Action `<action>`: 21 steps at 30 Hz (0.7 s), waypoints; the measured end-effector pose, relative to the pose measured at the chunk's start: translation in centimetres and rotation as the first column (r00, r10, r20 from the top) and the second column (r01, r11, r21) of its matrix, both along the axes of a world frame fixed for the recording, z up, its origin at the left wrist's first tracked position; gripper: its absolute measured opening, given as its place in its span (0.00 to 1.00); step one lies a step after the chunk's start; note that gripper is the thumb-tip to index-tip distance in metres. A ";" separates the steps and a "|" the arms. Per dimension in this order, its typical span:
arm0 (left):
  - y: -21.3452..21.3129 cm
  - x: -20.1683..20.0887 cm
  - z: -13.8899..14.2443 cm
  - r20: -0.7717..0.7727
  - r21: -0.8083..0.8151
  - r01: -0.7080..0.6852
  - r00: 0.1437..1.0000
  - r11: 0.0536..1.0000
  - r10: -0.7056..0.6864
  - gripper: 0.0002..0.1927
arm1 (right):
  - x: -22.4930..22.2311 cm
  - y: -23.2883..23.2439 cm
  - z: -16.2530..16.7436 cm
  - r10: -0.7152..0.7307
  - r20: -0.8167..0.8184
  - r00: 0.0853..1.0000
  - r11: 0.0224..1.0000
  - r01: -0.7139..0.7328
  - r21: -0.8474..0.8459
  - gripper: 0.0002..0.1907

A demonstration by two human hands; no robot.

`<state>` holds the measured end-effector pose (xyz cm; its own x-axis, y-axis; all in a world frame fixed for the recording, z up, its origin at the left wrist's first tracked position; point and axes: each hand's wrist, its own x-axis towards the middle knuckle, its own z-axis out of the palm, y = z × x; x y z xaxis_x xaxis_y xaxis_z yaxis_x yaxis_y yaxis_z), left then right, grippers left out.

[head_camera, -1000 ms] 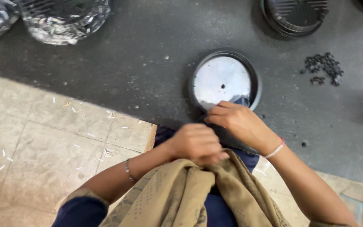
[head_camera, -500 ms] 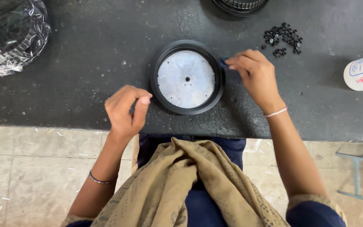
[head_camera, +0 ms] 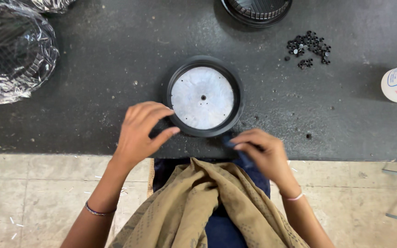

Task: The person presses small black plastic clips into a round black grille cover, stacks the finished covers, wraps one in plastic film, and fits white circular filter discs into black plastic rings, pressing each disc down to seat it.

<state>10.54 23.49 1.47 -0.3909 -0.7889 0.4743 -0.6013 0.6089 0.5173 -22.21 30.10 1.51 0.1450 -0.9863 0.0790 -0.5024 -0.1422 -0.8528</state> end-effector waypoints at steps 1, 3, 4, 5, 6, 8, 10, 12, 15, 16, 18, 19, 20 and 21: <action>-0.1 -0.4 -0.1 0.046 0.009 0.039 0.998 0.999 -0.040 0.22 | -1.1 0.0 -0.3 -0.071 0.057 0.996 0.997 0.070 0.023 0.08; -0.1 -1.3 -0.2 0.077 -0.017 0.093 0.993 0.995 -0.092 0.22 | -3.3 -0.1 -0.8 -0.290 0.164 0.943 0.957 0.286 0.045 0.08; 0.0 -1.9 -0.3 0.093 -0.031 0.119 0.989 0.992 -0.116 0.23 | -4.3 -0.1 -1.1 -0.378 0.255 0.890 0.926 0.371 0.074 0.08; 0.2 -2.4 -0.3 0.086 -0.024 0.138 0.987 0.990 -0.135 0.23 | -5.1 -0.2 -1.3 -0.457 0.341 0.821 0.887 0.448 0.112 0.08; 0.4 -3.0 -0.3 0.080 -0.017 0.155 0.985 0.988 -0.153 0.23 | -5.7 -0.4 -1.5 -0.494 0.375 0.784 0.865 0.487 0.121 0.08; 0.8 -4.5 -0.3 0.060 -0.003 0.172 0.983 0.985 -0.172 0.25 | -6.1 -0.8 -1.6 -0.559 0.438 0.704 0.817 0.557 0.147 0.09; 1.0 -6.5 -0.4 0.030 0.009 0.178 0.984 0.984 -0.178 0.28 | -5.4 -1.2 -1.4 -0.509 0.273 0.816 0.843 0.537 -0.031 0.09; 0.5 -8.7 -0.7 0.061 0.053 0.091 0.994 0.994 -0.094 0.26 | -4.2 -1.4 -0.8 -0.463 0.096 0.881 0.858 0.473 -0.202 0.09; -1.9 -11.6 -1.6 0.159 0.084 -0.058 0.986 0.995 0.044 0.29 | -1.4 -2.3 0.1 -0.392 -0.114 0.913 0.871 0.328 -0.365 0.10; -2.5 -12.3 -1.8 0.200 0.085 -0.112 0.975 0.990 0.093 0.31 | -0.6 -2.7 0.5 -0.368 -0.148 0.918 0.879 0.292 -0.376 0.10; -3.1 -13.2 -2.2 0.299 0.102 -0.145 0.948 0.984 0.109 0.37 | 1.0 -3.4 1.0 -0.317 -0.217 0.923 0.895 0.216 -0.391 0.11; -3.4 -13.6 -2.3 0.347 0.110 -0.160 0.931 0.981 0.113 0.40 | 1.6 -3.7 1.2 -0.291 -0.255 0.922 0.903 0.176 -0.392 0.12; -3.4 -13.7 -2.4 0.346 0.105 -0.159 0.931 0.982 0.114 0.40 | 1.9 -3.9 1.4 -0.265 -0.292 0.919 0.911 0.139 -0.389 0.12; -3.2 -13.7 -2.4 0.344 0.099 -0.159 0.932 0.982 0.116 0.41 | 2.1 -4.2 1.5 -0.271 -0.301 0.914 0.912 0.144 -0.385 0.12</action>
